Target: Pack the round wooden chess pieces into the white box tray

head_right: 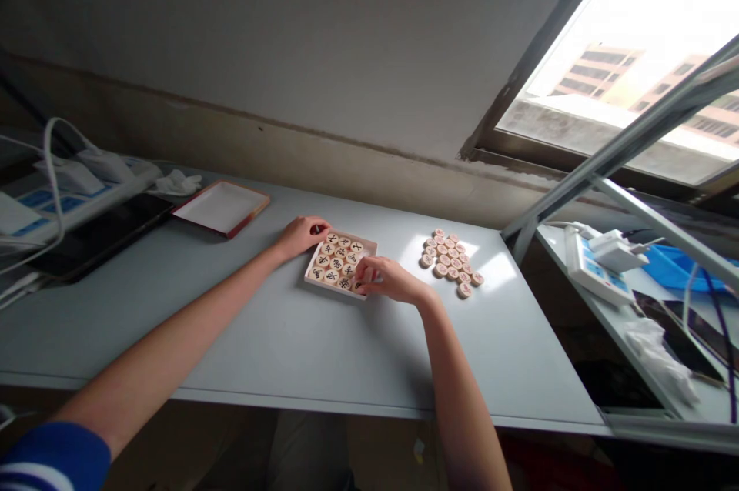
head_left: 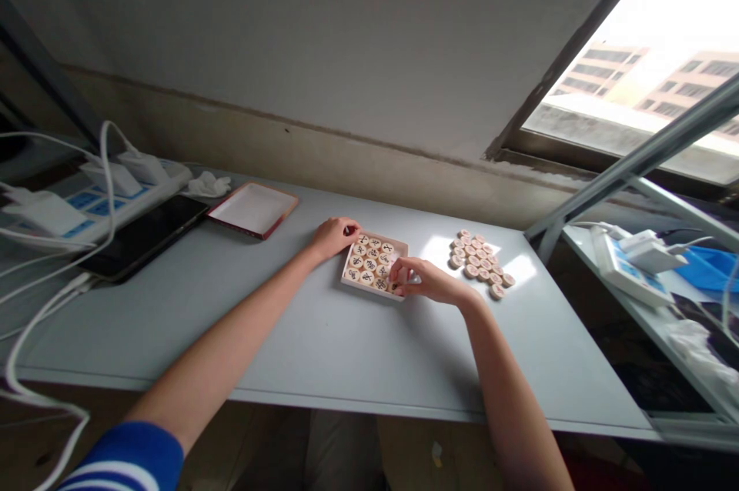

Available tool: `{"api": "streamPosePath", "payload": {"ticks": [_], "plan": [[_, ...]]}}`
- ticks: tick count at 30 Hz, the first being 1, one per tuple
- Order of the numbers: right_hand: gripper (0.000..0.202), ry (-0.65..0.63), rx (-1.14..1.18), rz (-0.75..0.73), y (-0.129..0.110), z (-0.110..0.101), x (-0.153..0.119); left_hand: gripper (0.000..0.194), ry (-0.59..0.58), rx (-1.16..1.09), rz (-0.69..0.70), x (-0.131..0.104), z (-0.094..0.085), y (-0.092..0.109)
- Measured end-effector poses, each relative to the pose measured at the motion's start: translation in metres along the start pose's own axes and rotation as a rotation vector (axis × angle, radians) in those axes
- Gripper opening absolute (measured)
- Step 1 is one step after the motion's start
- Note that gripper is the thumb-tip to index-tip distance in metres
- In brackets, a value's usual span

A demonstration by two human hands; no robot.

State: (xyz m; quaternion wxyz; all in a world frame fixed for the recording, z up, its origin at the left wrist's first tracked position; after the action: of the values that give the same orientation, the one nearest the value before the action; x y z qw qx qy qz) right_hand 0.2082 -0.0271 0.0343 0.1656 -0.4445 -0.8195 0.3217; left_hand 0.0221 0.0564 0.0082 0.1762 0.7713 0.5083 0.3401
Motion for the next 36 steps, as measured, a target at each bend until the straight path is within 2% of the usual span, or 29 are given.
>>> {"api": "streamPosePath", "payload": {"ticks": [5,8,11,15,18,22,28,30,32,34,36], "plan": [[0.012,0.052,0.062,0.086,0.001,-0.004,0.001,0.022,-0.005,0.015,-0.013,-0.001,-0.001,0.001],[0.018,0.175,0.072,0.053,0.001,-0.017,-0.001,0.022,-0.004,0.018,-0.017,-0.001,-0.002,0.001],[0.022,0.312,0.016,0.103,0.013,-0.036,-0.010,0.022,-0.009,0.023,-0.023,-0.001,-0.001,0.001],[0.017,0.318,-0.243,0.277,0.039,-0.047,-0.023,0.022,-0.011,0.029,-0.026,-0.001,-0.001,0.000],[0.016,0.372,-0.431,0.257,0.043,-0.047,-0.024,0.023,-0.013,0.024,-0.024,-0.001,0.000,0.000],[0.013,0.282,-0.455,0.198,0.039,-0.039,-0.018,0.022,0.000,0.014,-0.015,-0.001,0.000,0.000],[0.011,0.380,-0.665,0.361,0.053,-0.062,-0.036,0.023,-0.006,-0.017,0.025,0.000,0.001,-0.002],[0.011,0.394,-0.653,0.328,0.050,-0.062,-0.036,0.023,-0.017,-0.032,0.030,0.000,0.000,-0.002],[0.013,0.445,-0.589,0.218,0.038,-0.055,-0.027,0.023,-0.031,-0.045,0.037,0.000,0.000,-0.001],[0.018,0.501,-0.540,0.081,0.020,-0.040,-0.014,0.022,-0.046,-0.056,0.049,0.000,0.001,-0.001],[0.022,0.459,-0.563,-0.018,0.004,-0.021,-0.001,0.022,-0.060,-0.068,0.060,0.000,0.001,-0.001]]}}
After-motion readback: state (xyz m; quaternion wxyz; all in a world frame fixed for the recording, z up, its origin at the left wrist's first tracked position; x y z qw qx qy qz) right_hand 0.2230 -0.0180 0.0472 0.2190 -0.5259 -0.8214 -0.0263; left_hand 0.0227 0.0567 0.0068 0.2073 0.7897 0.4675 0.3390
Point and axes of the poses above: each hand's wrist, its own x-axis towards the middle knuckle, its own z-axis out of the palm, y = z × x, the point moved 4 cm from there along x, towards the middle knuckle, and after that the axes turned 7 degrees about y, right-handed, at the moved point
